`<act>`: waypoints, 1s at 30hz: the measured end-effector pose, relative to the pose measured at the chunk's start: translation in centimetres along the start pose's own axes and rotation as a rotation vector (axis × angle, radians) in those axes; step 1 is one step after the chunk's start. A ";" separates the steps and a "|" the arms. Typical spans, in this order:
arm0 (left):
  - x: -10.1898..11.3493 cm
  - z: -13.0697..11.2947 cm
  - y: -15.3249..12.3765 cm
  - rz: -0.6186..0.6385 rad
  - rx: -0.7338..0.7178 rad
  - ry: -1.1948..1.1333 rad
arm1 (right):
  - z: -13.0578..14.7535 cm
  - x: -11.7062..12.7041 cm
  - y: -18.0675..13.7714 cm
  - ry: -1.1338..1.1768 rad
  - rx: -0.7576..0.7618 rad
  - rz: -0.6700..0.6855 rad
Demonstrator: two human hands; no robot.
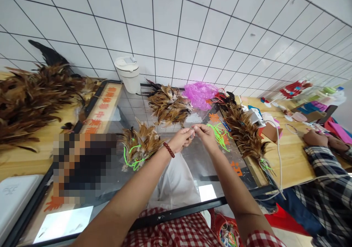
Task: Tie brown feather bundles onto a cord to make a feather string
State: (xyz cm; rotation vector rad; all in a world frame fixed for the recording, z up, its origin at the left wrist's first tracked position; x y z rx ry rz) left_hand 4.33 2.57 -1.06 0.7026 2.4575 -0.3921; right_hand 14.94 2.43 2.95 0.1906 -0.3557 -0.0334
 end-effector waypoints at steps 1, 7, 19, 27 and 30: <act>0.2 -0.1 0.0 -0.029 -0.009 -0.003 | 0.4 0.1 -0.2 -0.128 0.070 -0.029; 0.3 -0.5 -0.1 -0.093 0.002 -0.019 | 0.5 -0.6 -1.5 -0.572 0.256 -0.011; 0.3 -0.3 0.2 -0.097 -0.062 0.098 | 0.6 0.2 -1.7 -0.524 0.213 0.022; 0.9 -0.5 0.2 -0.123 -0.112 0.141 | 0.5 1.8 -1.1 -0.594 0.217 0.031; 1.4 -0.4 0.5 -0.146 -0.114 0.206 | 1.3 2.9 -1.1 -0.676 0.248 0.064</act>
Point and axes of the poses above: each hand's wrist, its own y-axis towards the middle knuckle, its own x-axis out of the back of the hand, z = x × y, the point moved 6 cm from there along y, towards the middle knuckle, and after that the axes turned 5 degrees about -x, right-handed, at the moved point
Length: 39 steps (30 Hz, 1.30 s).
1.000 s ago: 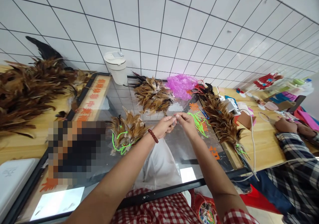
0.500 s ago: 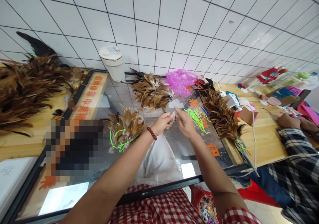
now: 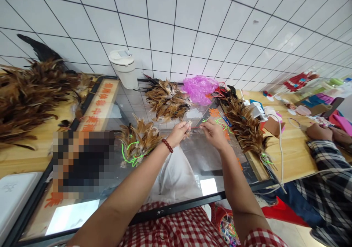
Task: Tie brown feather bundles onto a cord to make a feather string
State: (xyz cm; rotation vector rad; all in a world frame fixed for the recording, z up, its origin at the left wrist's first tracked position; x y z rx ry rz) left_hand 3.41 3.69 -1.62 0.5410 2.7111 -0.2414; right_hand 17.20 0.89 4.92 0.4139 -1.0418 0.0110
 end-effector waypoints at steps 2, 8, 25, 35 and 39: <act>0.0 0.0 0.1 0.003 -0.014 0.103 | 0.6 0.8 -0.1 -0.029 0.044 0.008; -1.5 -0.6 -0.6 0.181 -0.029 0.451 | 3.2 0.7 0.1 0.064 0.204 0.083; -2.5 -0.5 -1.3 0.243 0.098 -0.161 | -0.5 -1.1 -0.5 0.744 -0.245 0.144; -3.0 0.3 -1.4 0.241 0.137 -0.190 | 0.4 -2.9 0.0 1.100 -0.383 -0.019; -2.8 0.4 -1.3 0.246 0.178 -0.230 | -0.5 -3.0 -0.1 1.104 -0.393 0.021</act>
Point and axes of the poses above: each hand's wrist, its own y-axis towards the middle knuckle, its own x-axis out of the back of the hand, z = x × y, the point moved 6 cm from there along y, towards the middle knuckle, and after that the axes turned 5 degrees about -x, right-handed, at the moved point
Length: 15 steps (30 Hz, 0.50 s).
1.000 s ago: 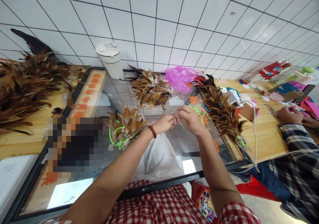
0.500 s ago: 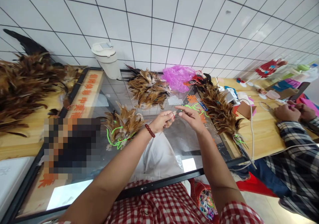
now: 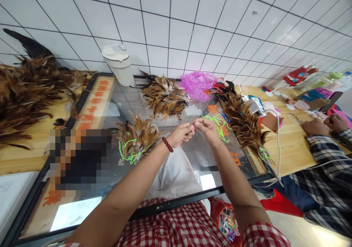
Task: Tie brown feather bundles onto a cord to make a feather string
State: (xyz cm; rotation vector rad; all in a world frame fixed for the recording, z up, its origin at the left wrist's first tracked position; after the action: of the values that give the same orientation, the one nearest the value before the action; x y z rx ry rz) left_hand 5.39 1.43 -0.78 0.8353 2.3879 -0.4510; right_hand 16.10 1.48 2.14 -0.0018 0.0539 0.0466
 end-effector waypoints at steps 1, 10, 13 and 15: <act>0.0 -0.1 -0.1 0.022 0.013 -0.025 | -0.2 0.2 0.1 0.001 -0.005 0.013; -0.8 -1.0 -0.7 0.170 0.121 -0.177 | 0.2 -2.3 3.9 -0.264 0.089 0.142; 0.9 -2.0 -0.1 0.006 -0.029 -0.111 | 0.6 -3.5 5.2 -0.483 0.218 0.162; 2.4 -2.7 0.2 -0.162 -0.160 -0.028 | 0.9 -3.7 5.7 -0.651 0.302 0.144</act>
State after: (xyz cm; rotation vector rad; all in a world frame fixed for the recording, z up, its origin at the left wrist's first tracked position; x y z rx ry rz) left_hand 2.91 4.00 -0.22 0.5642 2.4386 -0.3262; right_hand 12.16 6.96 3.20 0.3187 -0.5906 0.1805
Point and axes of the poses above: each hand's wrist, its own y-axis towards the middle knuckle, its own x-axis out of the back of the hand, z = x × y, the point moved 6 cm from there along y, towards the middle knuckle, and after that the axes turned 5 degrees about -x, right-handed, at the moved point
